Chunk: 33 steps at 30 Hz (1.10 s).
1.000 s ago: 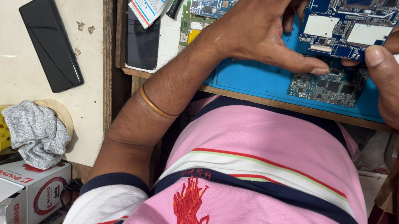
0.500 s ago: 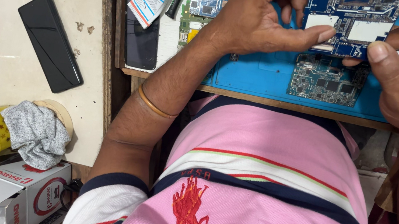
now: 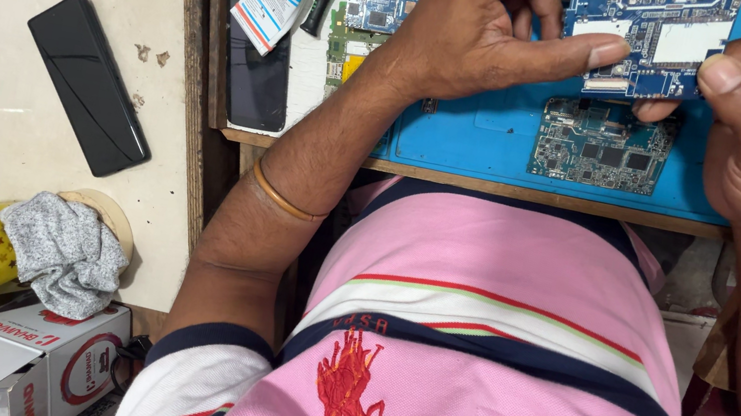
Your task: The person holds a laptop motherboard over a blue repair mat and uses a pair of fine tweezers to work on small components along the board's edge, repositioning the board repeatedly to reach different areas while other boards and tools lie on the bench.
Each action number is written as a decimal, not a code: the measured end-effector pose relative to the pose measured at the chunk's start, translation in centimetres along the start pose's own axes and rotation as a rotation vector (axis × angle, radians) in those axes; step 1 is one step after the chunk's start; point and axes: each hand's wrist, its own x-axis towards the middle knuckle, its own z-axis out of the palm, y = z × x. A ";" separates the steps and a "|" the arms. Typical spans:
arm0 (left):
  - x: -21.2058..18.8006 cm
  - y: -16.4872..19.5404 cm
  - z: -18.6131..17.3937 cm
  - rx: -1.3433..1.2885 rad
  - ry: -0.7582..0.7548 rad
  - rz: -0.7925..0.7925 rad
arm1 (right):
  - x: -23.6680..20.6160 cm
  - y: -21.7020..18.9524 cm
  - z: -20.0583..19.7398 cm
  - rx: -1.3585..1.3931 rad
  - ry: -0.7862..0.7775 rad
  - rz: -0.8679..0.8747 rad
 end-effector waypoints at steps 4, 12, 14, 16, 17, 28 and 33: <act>-0.2 -0.2 0.0 0.014 -0.073 -0.023 | 0.0 -0.1 0.0 -0.073 0.007 -0.031; -0.4 -0.6 0.1 0.082 -0.086 -0.065 | -0.5 0.0 -0.3 -0.240 -0.008 -0.055; -0.4 -0.6 0.0 0.069 -0.085 -0.070 | -0.5 0.2 -0.4 -0.243 -0.004 -0.062; -0.5 -0.5 0.0 -0.001 -0.072 -0.113 | -0.6 0.3 -0.4 -0.219 -0.006 -0.074; -0.6 -0.5 0.0 -0.062 -0.060 -0.152 | -0.6 0.3 -0.4 -0.197 -0.012 -0.087; -0.4 -0.7 0.3 -0.384 -0.116 -0.180 | -0.9 -0.4 0.6 -0.260 0.048 0.004; -0.4 -0.6 0.3 -0.405 -0.108 -0.198 | -0.4 -0.5 0.8 -0.245 0.039 -0.003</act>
